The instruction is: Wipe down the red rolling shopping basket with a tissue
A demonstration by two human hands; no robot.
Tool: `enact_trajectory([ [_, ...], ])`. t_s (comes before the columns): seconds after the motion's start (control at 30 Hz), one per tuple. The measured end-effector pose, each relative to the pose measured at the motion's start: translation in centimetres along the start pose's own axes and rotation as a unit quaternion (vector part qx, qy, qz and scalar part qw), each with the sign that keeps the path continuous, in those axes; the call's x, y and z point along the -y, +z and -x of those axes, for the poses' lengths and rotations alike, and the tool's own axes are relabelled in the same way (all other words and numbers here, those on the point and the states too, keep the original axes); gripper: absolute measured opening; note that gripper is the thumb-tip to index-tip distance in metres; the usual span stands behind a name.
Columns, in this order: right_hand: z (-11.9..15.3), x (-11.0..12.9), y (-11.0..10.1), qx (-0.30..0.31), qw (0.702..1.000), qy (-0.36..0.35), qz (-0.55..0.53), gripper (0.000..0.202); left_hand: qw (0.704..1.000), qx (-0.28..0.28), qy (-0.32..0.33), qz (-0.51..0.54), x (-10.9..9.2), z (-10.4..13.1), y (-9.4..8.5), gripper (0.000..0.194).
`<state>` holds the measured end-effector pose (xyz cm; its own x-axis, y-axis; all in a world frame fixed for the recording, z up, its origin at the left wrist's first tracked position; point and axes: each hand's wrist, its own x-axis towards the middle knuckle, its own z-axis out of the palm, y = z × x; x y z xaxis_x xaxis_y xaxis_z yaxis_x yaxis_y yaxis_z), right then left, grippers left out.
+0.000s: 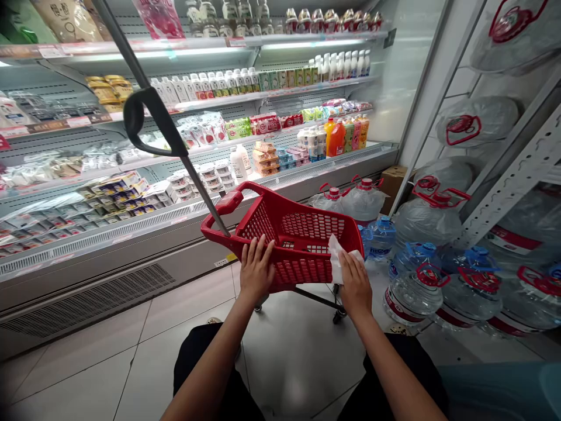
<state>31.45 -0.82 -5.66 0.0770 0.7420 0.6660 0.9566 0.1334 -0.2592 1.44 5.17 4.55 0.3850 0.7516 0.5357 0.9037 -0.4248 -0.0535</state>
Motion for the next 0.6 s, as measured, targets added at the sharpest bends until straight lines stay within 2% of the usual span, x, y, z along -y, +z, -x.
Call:
enact_trajectory([
  [0.13, -2.9, 4.4, 2.1, 0.015, 0.997, -0.060, -0.039, 0.088, 1.000, 0.009, 0.001, 0.011, -2.1, -0.3, 0.0, 0.078],
  [0.2, -4.0, 6.8, 2.9, 0.024, 0.994, -0.088, -0.064, 0.090, 1.000, 0.014, 0.014, 0.018, -2.4, -0.7, -0.6, 0.075],
  [0.27, -4.6, 8.2, 3.2, 0.029, 0.991, -0.100, -0.089, 0.092, 0.999, 0.013, 0.023, 0.029, -2.0, -1.1, -1.6, 0.070],
  [0.33, -4.7, 8.2, 3.1, 0.034, 0.988, -0.107, -0.104, 0.091, 0.999, 0.003, 0.021, 0.041, -1.2, -1.7, -2.8, 0.067],
  [0.43, -4.2, 6.3, 2.6, 0.037, 0.988, -0.108, -0.107, 0.085, 0.999, -0.010, 0.005, 0.049, -0.1, -2.5, -3.9, 0.065],
  [0.53, -3.8, 4.9, 2.3, 0.031, 0.991, -0.089, -0.099, 0.081, 0.999, -0.003, 0.007, 0.045, 0.3, -2.8, -4.1, 0.062],
  [0.6, -4.0, 5.3, 2.4, 0.025, 0.992, -0.078, -0.099, 0.081, 0.999, -0.002, 0.014, 0.042, 0.1, -2.8, -4.0, 0.061],
])
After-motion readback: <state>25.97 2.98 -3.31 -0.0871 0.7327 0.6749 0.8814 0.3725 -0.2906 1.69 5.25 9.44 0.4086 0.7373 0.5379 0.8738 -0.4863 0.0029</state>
